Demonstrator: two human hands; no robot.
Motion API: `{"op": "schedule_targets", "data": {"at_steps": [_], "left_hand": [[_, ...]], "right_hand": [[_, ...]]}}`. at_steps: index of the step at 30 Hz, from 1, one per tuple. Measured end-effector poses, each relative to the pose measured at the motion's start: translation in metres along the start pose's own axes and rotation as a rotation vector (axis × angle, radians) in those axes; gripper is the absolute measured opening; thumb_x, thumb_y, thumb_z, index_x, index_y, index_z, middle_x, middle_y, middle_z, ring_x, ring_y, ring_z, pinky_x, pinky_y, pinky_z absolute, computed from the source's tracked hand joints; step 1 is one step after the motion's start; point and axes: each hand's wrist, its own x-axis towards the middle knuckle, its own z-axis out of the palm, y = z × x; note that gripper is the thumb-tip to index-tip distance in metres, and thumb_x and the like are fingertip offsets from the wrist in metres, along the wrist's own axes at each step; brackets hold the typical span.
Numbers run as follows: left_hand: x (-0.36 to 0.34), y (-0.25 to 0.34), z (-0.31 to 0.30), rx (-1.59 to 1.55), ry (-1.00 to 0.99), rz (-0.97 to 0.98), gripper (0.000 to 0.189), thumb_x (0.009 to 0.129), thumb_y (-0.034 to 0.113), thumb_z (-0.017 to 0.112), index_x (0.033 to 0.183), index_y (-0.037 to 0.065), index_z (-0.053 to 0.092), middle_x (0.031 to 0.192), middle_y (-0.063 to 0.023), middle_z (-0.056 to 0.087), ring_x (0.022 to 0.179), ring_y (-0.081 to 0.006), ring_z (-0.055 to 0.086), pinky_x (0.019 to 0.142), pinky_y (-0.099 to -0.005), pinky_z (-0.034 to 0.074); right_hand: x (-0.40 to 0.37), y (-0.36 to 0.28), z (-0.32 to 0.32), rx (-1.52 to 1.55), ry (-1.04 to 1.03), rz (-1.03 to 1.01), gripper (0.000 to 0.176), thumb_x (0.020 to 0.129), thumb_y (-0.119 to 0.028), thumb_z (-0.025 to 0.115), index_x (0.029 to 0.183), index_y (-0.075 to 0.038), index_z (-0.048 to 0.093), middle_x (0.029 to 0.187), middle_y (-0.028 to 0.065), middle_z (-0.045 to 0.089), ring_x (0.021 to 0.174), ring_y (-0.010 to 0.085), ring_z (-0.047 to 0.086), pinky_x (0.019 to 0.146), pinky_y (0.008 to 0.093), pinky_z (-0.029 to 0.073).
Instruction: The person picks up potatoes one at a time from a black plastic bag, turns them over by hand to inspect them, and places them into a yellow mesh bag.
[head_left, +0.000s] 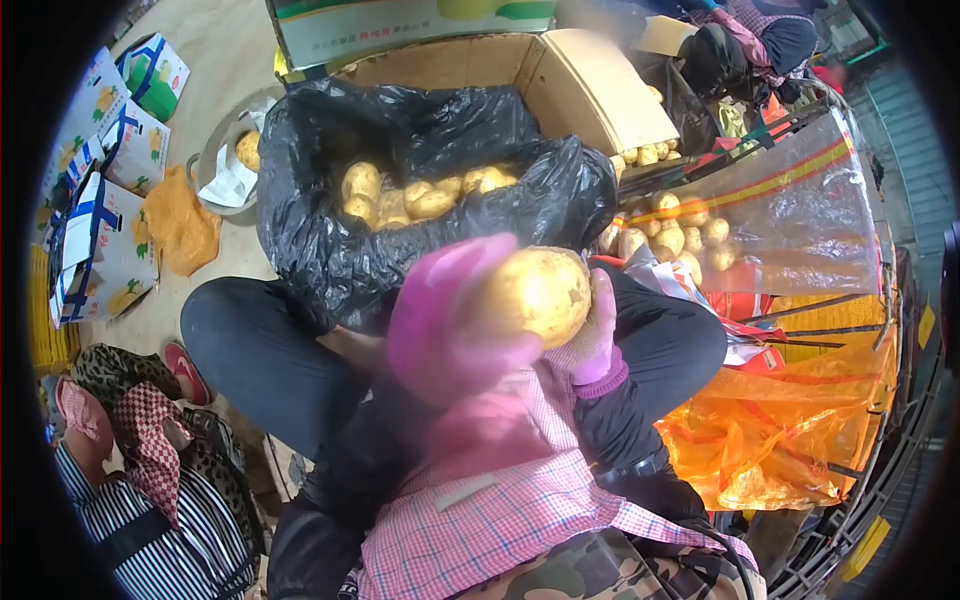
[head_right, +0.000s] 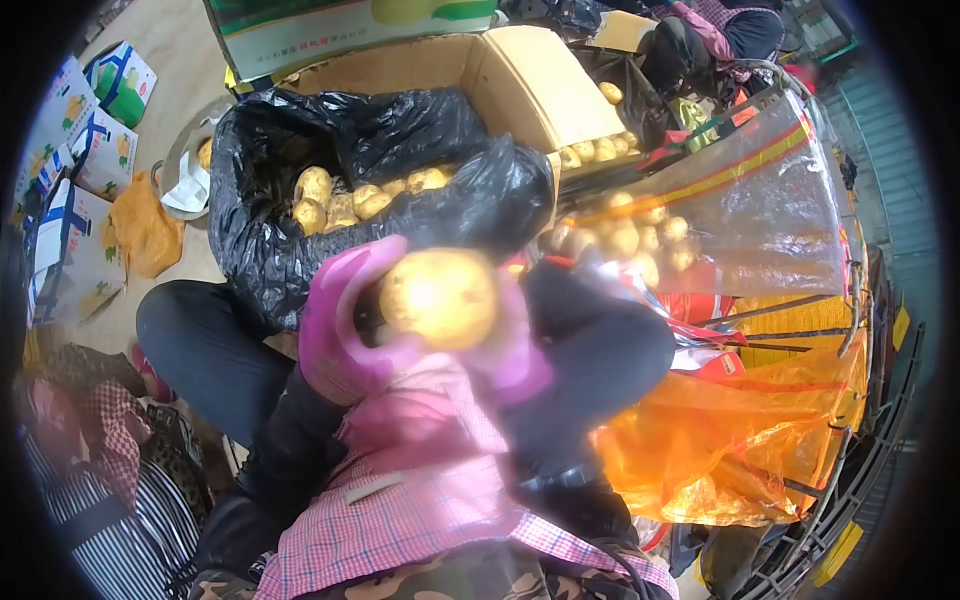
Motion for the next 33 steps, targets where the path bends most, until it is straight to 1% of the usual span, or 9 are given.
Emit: {"op": "schedule_targets", "data": {"at_steps": [3, 6, 8, 14, 22, 25, 28, 30, 33], "left_hand": [[0.006, 0.006, 0.005, 0.036, 0.008, 0.004, 0.056, 0.074, 0.014, 0.068, 0.126, 0.001, 0.054, 0.122, -0.0163, 0.057, 0.110, -0.0306, 0.056, 0.093, -0.0370, 0.047], [0.009, -0.001, 0.012, -0.008, 0.009, -0.082, 0.043, 0.082, 0.013, 0.062, 0.122, -0.001, 0.057, 0.118, -0.0167, 0.059, 0.106, -0.0275, 0.058, 0.092, -0.0347, 0.047], [0.010, -0.008, 0.004, -0.072, -0.043, -0.157, 0.036, 0.087, 0.014, 0.057, 0.119, -0.002, 0.059, 0.115, -0.0167, 0.061, 0.104, -0.0248, 0.059, 0.092, -0.0327, 0.047], [0.000, -0.022, 0.016, -0.431, 0.033, -0.389, 0.033, 0.096, 0.021, 0.050, 0.114, -0.004, 0.062, 0.113, -0.0144, 0.063, 0.106, -0.0192, 0.059, 0.091, -0.0283, 0.045], [0.015, -0.016, 0.020, -0.395, 0.130, -0.103, 0.039, 0.096, 0.019, 0.053, 0.125, -0.007, 0.053, 0.125, -0.0184, 0.056, 0.117, -0.0250, 0.056, 0.100, -0.0334, 0.045], [0.034, -0.009, 0.021, -0.316, -0.084, 0.040, 0.044, 0.098, 0.022, 0.050, 0.129, -0.007, 0.048, 0.130, -0.0203, 0.053, 0.120, -0.0279, 0.054, 0.101, -0.0373, 0.044], [0.046, -0.026, 0.033, -0.841, -0.239, -0.225, 0.051, 0.097, 0.029, 0.049, 0.134, -0.005, 0.043, 0.129, -0.0216, 0.054, 0.118, -0.0295, 0.055, 0.101, -0.0411, 0.044], [0.034, -0.051, 0.049, -1.083, -0.333, -0.362, 0.077, 0.097, 0.058, 0.033, 0.140, -0.006, 0.035, 0.129, -0.0249, 0.053, 0.120, -0.0329, 0.053, 0.102, -0.0432, 0.044], [0.018, -0.036, 0.039, -1.503, -0.310, -0.720, 0.063, 0.101, 0.047, 0.027, 0.137, -0.003, 0.039, 0.128, -0.0201, 0.055, 0.114, -0.0276, 0.057, 0.100, -0.0393, 0.045]], "right_hand": [[-0.001, 0.003, 0.013, -0.197, 0.047, -0.119, 0.073, 0.090, -0.062, 0.040, 0.141, -0.009, 0.040, 0.141, 0.0160, 0.044, 0.129, 0.0324, 0.044, 0.105, 0.0476, 0.040], [-0.004, 0.012, 0.002, 0.295, -0.061, -0.027, 0.073, 0.091, -0.061, 0.040, 0.141, -0.009, 0.040, 0.139, 0.0154, 0.046, 0.126, 0.0319, 0.047, 0.104, 0.0464, 0.041], [-0.011, 0.016, -0.005, -0.196, 0.138, -0.104, 0.074, 0.090, -0.062, 0.039, 0.141, -0.008, 0.039, 0.139, 0.0146, 0.046, 0.124, 0.0308, 0.049, 0.103, 0.0459, 0.042], [-0.010, 0.006, 0.005, 0.604, -0.035, 0.086, 0.076, 0.088, -0.061, 0.048, 0.139, -0.006, 0.038, 0.128, 0.0263, 0.050, 0.103, 0.0458, 0.057, 0.070, 0.0477, 0.055], [-0.018, 0.010, 0.000, 0.172, -0.058, 0.026, 0.074, 0.089, -0.053, 0.053, 0.144, -0.009, 0.029, 0.139, 0.0123, 0.047, 0.124, 0.0285, 0.050, 0.104, 0.0463, 0.042], [-0.018, 0.009, 0.011, 0.225, 0.157, 0.150, 0.070, 0.090, -0.054, 0.051, 0.141, -0.009, 0.034, 0.134, 0.0127, 0.049, 0.117, 0.0288, 0.054, 0.094, 0.0423, 0.046], [-0.017, 0.016, 0.011, 0.556, -0.007, 0.304, 0.065, 0.093, -0.058, 0.044, 0.132, -0.006, 0.047, 0.119, 0.0117, 0.059, 0.099, 0.0267, 0.063, 0.068, 0.0303, 0.055], [-0.015, 0.028, 0.028, -0.248, 0.191, 0.023, 0.062, 0.095, -0.054, 0.045, 0.132, -0.005, 0.045, 0.119, 0.0109, 0.058, 0.096, 0.0235, 0.063, 0.066, 0.0276, 0.053], [-0.017, 0.020, 0.032, -0.391, 0.123, -0.006, 0.051, 0.093, -0.030, 0.059, 0.134, -0.004, 0.042, 0.122, 0.0114, 0.057, 0.094, 0.0216, 0.063, 0.071, 0.0279, 0.055]]}}
